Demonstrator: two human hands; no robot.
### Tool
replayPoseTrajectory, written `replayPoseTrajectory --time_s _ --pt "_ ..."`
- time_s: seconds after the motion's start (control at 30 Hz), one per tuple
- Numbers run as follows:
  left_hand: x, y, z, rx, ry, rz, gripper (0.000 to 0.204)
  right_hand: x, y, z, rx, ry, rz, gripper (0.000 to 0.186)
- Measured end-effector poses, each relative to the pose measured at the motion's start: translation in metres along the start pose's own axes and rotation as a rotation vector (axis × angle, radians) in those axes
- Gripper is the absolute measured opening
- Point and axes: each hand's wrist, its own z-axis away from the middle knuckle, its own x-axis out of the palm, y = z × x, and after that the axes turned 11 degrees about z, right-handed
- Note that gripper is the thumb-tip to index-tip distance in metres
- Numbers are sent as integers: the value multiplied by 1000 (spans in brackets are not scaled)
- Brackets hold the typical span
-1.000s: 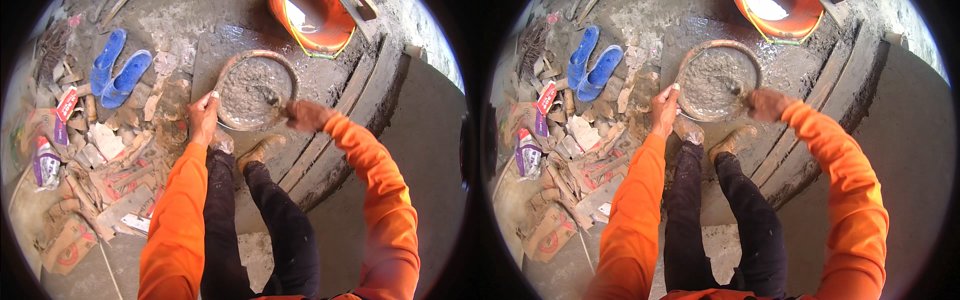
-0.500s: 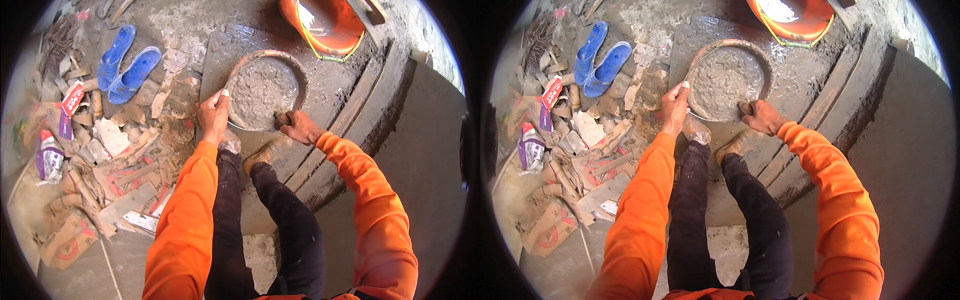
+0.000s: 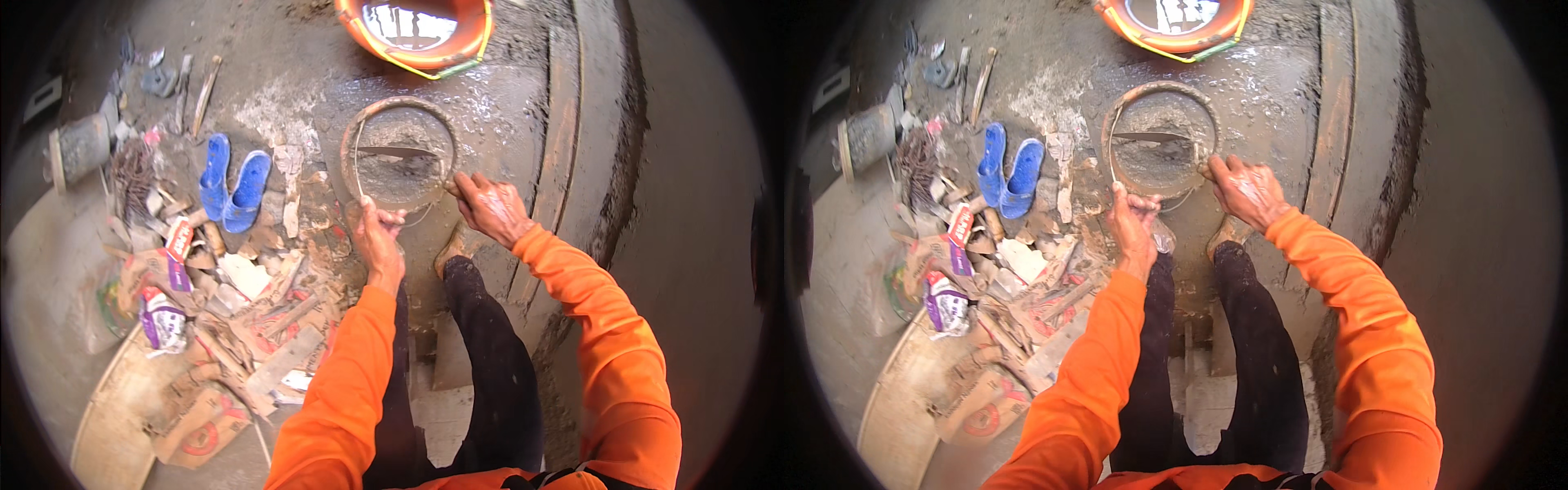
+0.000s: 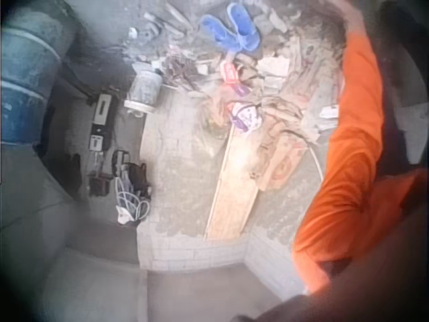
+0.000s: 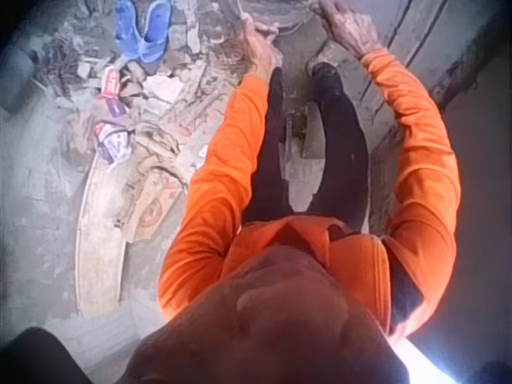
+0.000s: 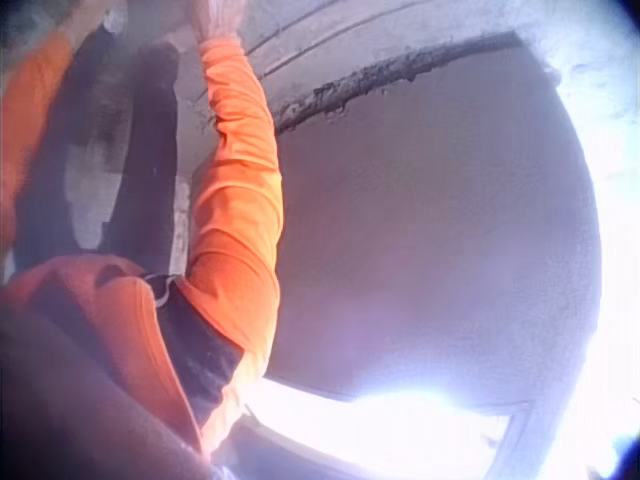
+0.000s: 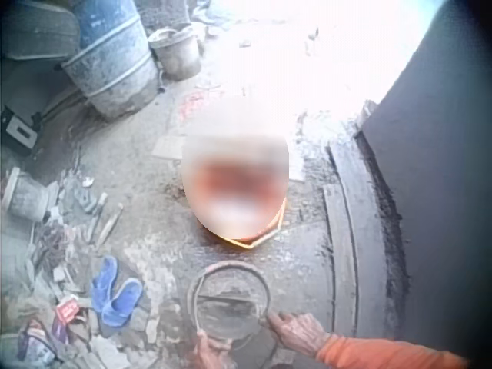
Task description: The person applies cement mixture to a wall using a trowel and then uses a long wooden straightedge to level the wet plaster surface around a window frame.
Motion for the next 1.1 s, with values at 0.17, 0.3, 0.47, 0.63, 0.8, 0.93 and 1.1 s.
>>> replayPoseTrajectory --time_s 0.17,0.3,0.47,0.63,0.8,0.93,1.1 --pt "38 13 15 -49 -228 -74 43 -17 -43 15 255 -59 -174 34" --pt "51 26 50 -42 -328 -464 37 -9 -46 31 409 -77 -370 34" --pt "43 36 137 -149 -489 -883 37 -5 -91 136 763 58 -343 42" --pt "13 18 237 -196 -903 -1249 44 37 -177 213 1078 348 -570 29" --pt "-32 -7 315 -371 -1089 -1563 46 80 -246 250 1328 824 -1082 19" --pt "-52 -30 358 -422 -1211 -1594 46 111 -297 326 1243 1007 -1290 35" --pt "-74 -81 401 -311 -1347 -1662 44 140 -336 403 1384 836 -1382 47"
